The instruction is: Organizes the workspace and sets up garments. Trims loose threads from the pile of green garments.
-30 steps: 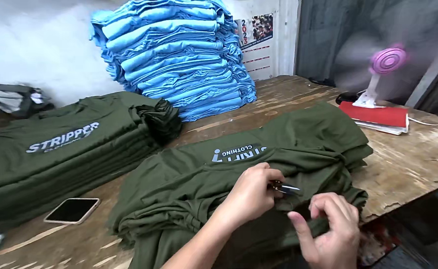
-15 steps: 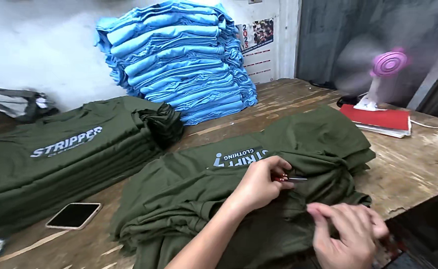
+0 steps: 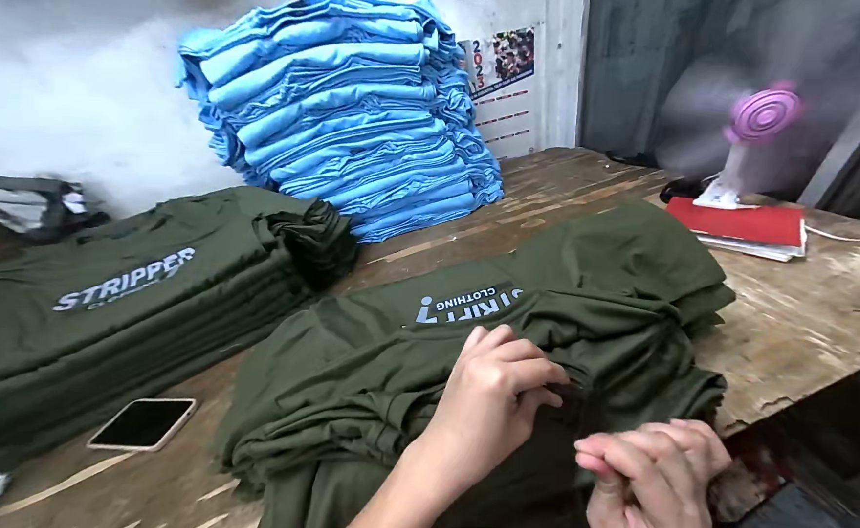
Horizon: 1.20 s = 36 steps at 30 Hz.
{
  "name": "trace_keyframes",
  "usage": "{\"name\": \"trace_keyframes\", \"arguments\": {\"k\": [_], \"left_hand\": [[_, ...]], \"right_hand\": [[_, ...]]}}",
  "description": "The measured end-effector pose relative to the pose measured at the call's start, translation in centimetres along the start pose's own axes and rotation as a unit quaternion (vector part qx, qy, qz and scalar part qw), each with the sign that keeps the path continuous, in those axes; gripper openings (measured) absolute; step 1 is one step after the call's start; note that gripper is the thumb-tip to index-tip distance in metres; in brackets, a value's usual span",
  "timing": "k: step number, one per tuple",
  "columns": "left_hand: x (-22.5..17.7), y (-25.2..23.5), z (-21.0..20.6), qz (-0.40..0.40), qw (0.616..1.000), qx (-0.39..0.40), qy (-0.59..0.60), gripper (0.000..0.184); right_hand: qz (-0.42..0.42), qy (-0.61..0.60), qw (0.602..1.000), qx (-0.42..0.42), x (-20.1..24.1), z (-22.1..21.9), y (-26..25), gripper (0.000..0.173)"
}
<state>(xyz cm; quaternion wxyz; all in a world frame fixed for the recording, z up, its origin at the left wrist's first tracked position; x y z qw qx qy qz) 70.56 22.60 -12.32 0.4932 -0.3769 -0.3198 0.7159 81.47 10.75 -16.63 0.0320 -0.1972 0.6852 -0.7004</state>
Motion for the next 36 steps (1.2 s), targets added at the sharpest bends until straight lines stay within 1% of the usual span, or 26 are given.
{"name": "trace_keyframes", "arguments": {"k": [2,4,6,9,13,15,16,17,18,19,20,21,22,23,24,25,26,27,28,29,30,31,33,34,36], "left_hand": [[0.3,0.0,0.5,0.014,1.000,-0.004,-0.017,0.008],[0.9,-0.1,0.5,0.041,0.999,0.003,-0.021,0.015],[0.8,-0.3,0.1,0.046,0.999,0.017,-0.015,0.018],[0.4,-0.5,-0.9,0.032,0.999,0.039,0.003,0.015],[0.7,-1.0,-0.4,0.028,0.999,0.037,0.028,0.009],[1.0,-0.9,-0.4,0.055,0.997,0.050,0.034,0.010],[1.5,-0.6,-0.7,0.093,0.991,0.086,0.039,0.016],[2.1,-0.2,-1.5,0.147,0.976,0.151,0.054,0.028],[2.7,0.2,-2.5,0.209,0.949,0.220,0.088,0.041],[3.1,0.5,-3.3,0.259,0.920,0.264,0.127,0.051],[3.7,0.3,-3.6,0.293,0.905,0.267,0.157,0.060],[4.3,-0.2,-3.4,0.313,0.902,0.248,0.167,0.070],[5.0,-1.0,-2.9,0.322,0.912,0.210,0.144,0.076],[5.7,-1.9,-2.0,0.322,0.929,0.161,0.084,0.076],[6.1,-2.8,-0.9,0.305,0.946,0.108,-0.002,0.070],[6.3,-3.7,0.1,0.271,0.957,0.053,-0.090,0.059],[6.3,-4.2,0.6,0.227,0.962,0.010,-0.154,0.048],[6.1,-4.4,0.5,0.182,0.966,-0.004,-0.185,0.037],[6.0,-4.4,-0.3,0.146,0.972,0.015,-0.184,0.027],[6.0,-4.1,-1.5,0.120,0.978,0.056,-0.164,0.020],[5.8,-3.8,-2.6,0.096,0.980,0.093,-0.145,0.018],[5.5,-3.5,-3.2,0.081,0.982,0.115,-0.126,0.018],[4.9,-2.8,-3.1,0.081,0.986,0.120,-0.085,0.021],[4.7,-2.4,-2.6,0.087,0.987,0.114,-0.068,0.025],[4.6,-1.8,-1.6,0.090,0.990,0.096,-0.053,0.033]], "right_hand": [[-0.001,-0.005,1.000,0.000,-0.2,0.2,0.3,0.024],[-0.004,-0.010,1.000,-0.006,-0.4,0.4,0.4,0.025],[-0.009,-0.013,1.000,-0.009,-0.6,0.5,0.3,0.024],[-0.010,-0.026,1.000,-0.013,-0.4,0.3,0.2,0.022],[0.004,-0.045,0.999,-0.001,0.0,0.3,0.4,0.020],[0.020,-0.074,0.997,0.012,0.1,0.7,0.6,0.021],[0.029,-0.095,0.995,0.026,0.1,0.8,0.8,0.023],[0.037,-0.110,0.992,0.040,0.0,1.0,0.9,0.027],[0.040,-0.115,0.991,0.048,-0.1,1.0,1.1,0.033],[0.038,-0.093,0.994,0.048,-0.4,0.8,1.2,0.035],[0.033,-0.041,0.998,0.043,-0.8,0.2,1.3,0.031],[0.030,-0.001,0.999,0.041,-1.2,-0.6,1.5,0.025],[0.028,0.001,0.999,0.033,-1.7,-1.2,1.6,0.017],[0.030,-0.025,0.999,0.022,-2.0,-1.2,1.7,0.011],[0.044,-0.049,0.998,0.021,-2.0,-0.8,1.8,0.008],[0.064,-0.073,0.995,0.029,-1.6,-0.5,1.7,0.008],[0.079,-0.093,0.992,0.040,-1.1,-0.1,1.6,0.013],[0.084,-0.105,0.990,0.051,-0.9,0.2,1.7,0.022],[0.075,-0.112,0.989,0.061,-1.0,0.5,1.8,0.036],[0.056,-0.113,0.990,0.066,-1.3,0.6,1.7,0.046],[0.030,-0.095,0.993,0.060,-1.8,0.7,1.6,0.050],[-0.003,-0.071,0.997,0.042,-2.3,0.7,1.4,0.050],[-0.066,-0.035,0.997,0.003,-3.1,0.6,0.9,0.043],[-0.077,-0.018,0.997,-0.006,-3.2,0.5,0.7,0.040],[-0.056,0.027,0.998,-0.008,-2.7,0.0,0.4,0.033]]}}
Point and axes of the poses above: each hand's wrist, its own y-axis away from the middle knuckle, its own z-axis out of the back of the hand, x = y × z, the point moved 10 cm from there along -y, towards the middle knuckle, and after that the axes turned 10 degrees about -x, right-handed, at the moved point
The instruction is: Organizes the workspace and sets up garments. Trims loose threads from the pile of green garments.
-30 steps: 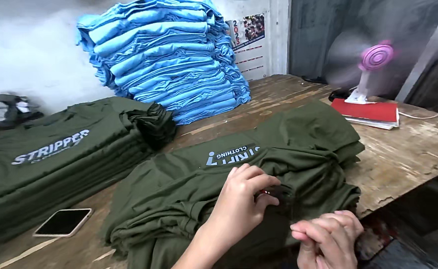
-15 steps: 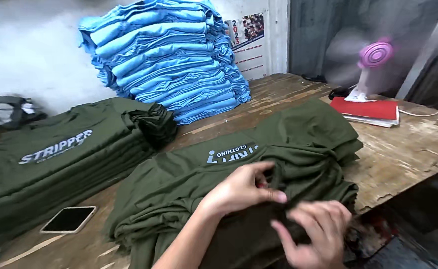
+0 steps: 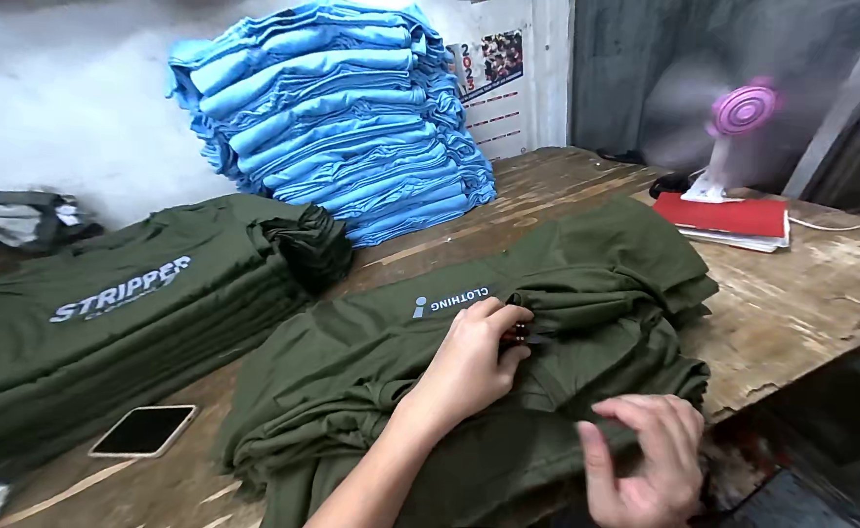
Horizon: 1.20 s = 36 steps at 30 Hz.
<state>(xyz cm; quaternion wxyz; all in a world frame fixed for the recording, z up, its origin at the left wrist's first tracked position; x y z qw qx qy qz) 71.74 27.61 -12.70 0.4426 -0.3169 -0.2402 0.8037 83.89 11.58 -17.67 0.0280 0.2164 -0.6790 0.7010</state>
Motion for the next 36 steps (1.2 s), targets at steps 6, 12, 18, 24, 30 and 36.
{"name": "trace_keyframes", "arguments": {"k": [6,12,18,24,30,36], "left_hand": [[1.2,2.2,1.7,0.039,0.997,-0.058,0.025,0.031],[1.9,2.7,1.9,0.067,0.994,-0.080,0.025,0.037],[1.3,3.0,2.3,0.026,0.996,-0.066,0.062,0.026],[-1.2,2.9,2.4,-0.063,0.994,-0.038,0.077,0.018],[-1.7,2.6,3.2,-0.055,0.995,-0.068,0.045,0.021],[0.5,3.2,1.4,0.023,0.997,-0.075,0.028,0.051]], "right_hand": [[0.005,0.026,1.000,0.011,1.3,-1.4,-0.6,0.035],[-0.053,-0.018,0.998,0.024,1.5,-3.3,-0.8,0.015],[-0.075,-0.216,0.973,0.040,0.9,-0.8,0.7,0.017],[-0.069,-0.253,0.962,0.075,0.3,-0.1,1.2,0.023],[-0.101,-0.121,0.988,-0.010,-0.7,0.6,1.0,0.023],[-0.021,0.093,0.995,0.026,2.4,-1.7,-0.3,0.037]]}}
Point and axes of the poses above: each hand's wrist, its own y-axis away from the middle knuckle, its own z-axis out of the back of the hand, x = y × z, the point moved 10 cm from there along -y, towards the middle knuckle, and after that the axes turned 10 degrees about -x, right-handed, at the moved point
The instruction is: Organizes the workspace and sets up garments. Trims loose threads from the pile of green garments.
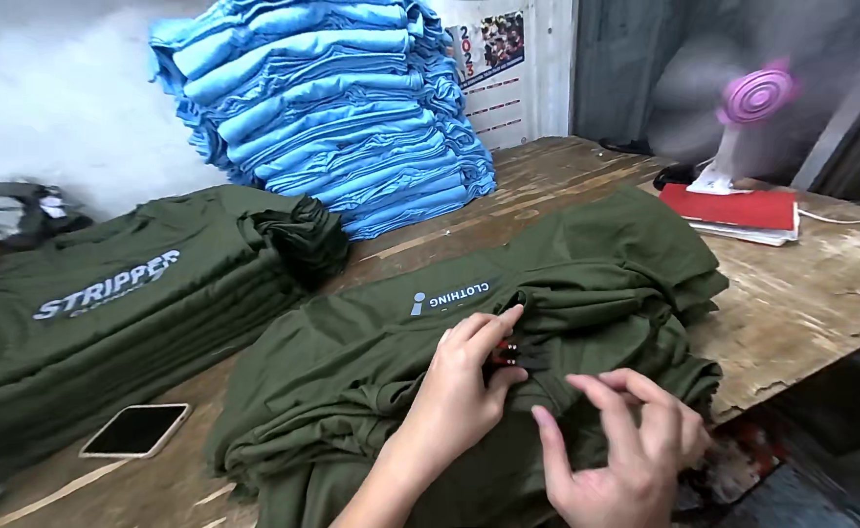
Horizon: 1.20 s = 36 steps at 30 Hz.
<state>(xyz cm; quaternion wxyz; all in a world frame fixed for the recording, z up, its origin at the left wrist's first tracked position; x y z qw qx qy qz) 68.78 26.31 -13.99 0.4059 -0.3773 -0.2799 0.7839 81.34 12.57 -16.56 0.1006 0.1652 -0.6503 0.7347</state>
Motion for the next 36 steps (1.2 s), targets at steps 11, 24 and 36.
{"name": "trace_keyframes", "arguments": {"k": [11,24,36], "left_hand": [[-1.6,0.7,-1.0,-0.009,0.997,0.049,0.059,0.018],[-3.4,0.4,0.9,-0.107,0.994,0.009,-0.023,0.017],[-5.5,0.7,0.4,-0.161,0.986,-0.001,-0.033,0.018]], "right_hand": [[-0.186,-0.260,0.947,0.012,-3.3,-1.2,1.9,0.011],[-0.168,-0.153,0.974,-0.002,-3.3,-0.2,2.6,0.024],[0.040,-0.136,0.990,0.008,-1.7,1.1,2.0,0.029]]}}
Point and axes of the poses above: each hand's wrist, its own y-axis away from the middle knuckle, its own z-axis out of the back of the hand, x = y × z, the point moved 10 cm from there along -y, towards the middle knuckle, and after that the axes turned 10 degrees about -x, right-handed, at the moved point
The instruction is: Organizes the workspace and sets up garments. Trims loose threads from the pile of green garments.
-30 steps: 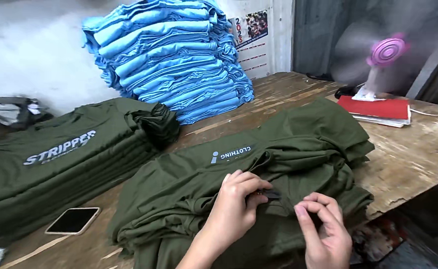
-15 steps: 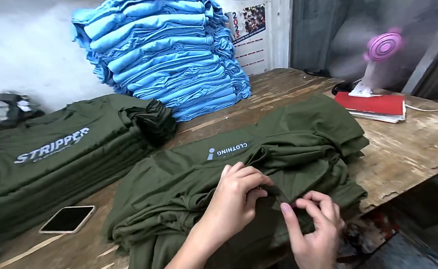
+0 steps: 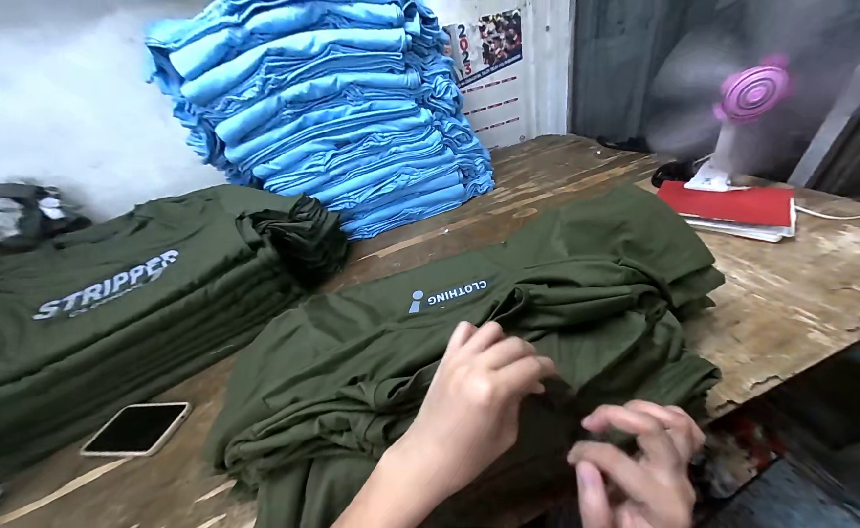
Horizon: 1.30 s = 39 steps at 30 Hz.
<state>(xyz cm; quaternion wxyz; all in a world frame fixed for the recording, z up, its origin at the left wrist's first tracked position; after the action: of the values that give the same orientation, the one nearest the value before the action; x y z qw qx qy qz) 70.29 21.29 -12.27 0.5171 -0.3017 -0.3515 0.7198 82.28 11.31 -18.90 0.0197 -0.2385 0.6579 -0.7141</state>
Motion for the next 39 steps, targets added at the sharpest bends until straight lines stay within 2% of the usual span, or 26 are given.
{"name": "trace_keyframes", "arguments": {"k": [3,6,10,14,16,19,21,23,25,26,28,31,34,37,39], "left_hand": [[2.5,0.2,0.2,0.058,0.998,-0.003,0.010,0.015],[3.0,0.2,0.0,0.071,0.997,0.006,0.022,0.014],[1.4,0.0,-1.0,0.042,0.997,0.038,0.057,0.018],[0.1,-0.3,-2.3,0.018,0.996,0.054,0.062,0.016],[0.9,-0.6,-2.2,0.042,0.995,0.061,0.065,0.016],[3.2,-0.3,-3.1,0.127,0.976,0.151,0.088,0.037],[3.9,-0.6,-3.7,0.152,0.964,0.158,0.150,0.025],[3.7,-1.3,-4.1,0.129,0.960,0.162,0.187,0.022],[3.0,-2.0,-4.1,0.088,0.957,0.164,0.224,0.022],[2.9,-2.4,-4.0,0.079,0.952,0.164,0.244,0.022],[3.0,-2.8,-3.9,0.100,0.948,0.170,0.249,0.019],[4.1,-3.0,-4.8,0.193,0.942,0.156,0.225,0.009],[5.0,-2.7,-5.3,0.238,0.940,0.119,0.211,0.018],[5.5,-2.5,-3.5,0.226,0.948,0.075,0.212,0.036],[5.3,-2.0,-1.9,0.176,0.964,0.049,0.194,0.032]], "right_hand": [[-0.071,0.035,0.997,-0.011,-1.3,-0.4,-1.7,0.030],[-0.095,0.022,0.995,-0.033,-1.9,-1.0,-1.7,0.014],[-0.092,-0.010,0.990,-0.102,-1.7,0.2,-0.9,0.009],[-0.054,-0.006,0.996,-0.077,-0.9,-0.3,-0.6,0.013],[-0.033,0.006,0.998,-0.047,-0.6,-0.1,-0.4,0.021],[-0.049,0.061,0.997,-0.029,-0.6,-0.4,-0.6,0.041],[-0.069,0.100,0.992,-0.018,-0.5,-1.5,-1.3,0.063],[-0.079,0.123,0.989,-0.013,-0.4,-2.6,-2.1,0.068],[-0.073,0.146,0.987,0.001,-0.3,-3.2,-2.7,0.055],[-0.067,0.154,0.986,0.008,-0.3,-3.4,-2.8,0.040],[-0.050,0.133,0.990,0.019,0.0,-3.5,-2.7,0.019],[-0.023,0.038,0.999,0.026,0.2,-2.8,-2.1,0.022],[0.011,0.069,0.997,-0.039,-0.6,-0.7,-1.8,0.013],[0.036,0.039,0.997,-0.052,-0.5,0.9,-1.7,0.011],[0.040,0.013,0.997,-0.061,-0.2,1.3,-1.5,0.010]]}}
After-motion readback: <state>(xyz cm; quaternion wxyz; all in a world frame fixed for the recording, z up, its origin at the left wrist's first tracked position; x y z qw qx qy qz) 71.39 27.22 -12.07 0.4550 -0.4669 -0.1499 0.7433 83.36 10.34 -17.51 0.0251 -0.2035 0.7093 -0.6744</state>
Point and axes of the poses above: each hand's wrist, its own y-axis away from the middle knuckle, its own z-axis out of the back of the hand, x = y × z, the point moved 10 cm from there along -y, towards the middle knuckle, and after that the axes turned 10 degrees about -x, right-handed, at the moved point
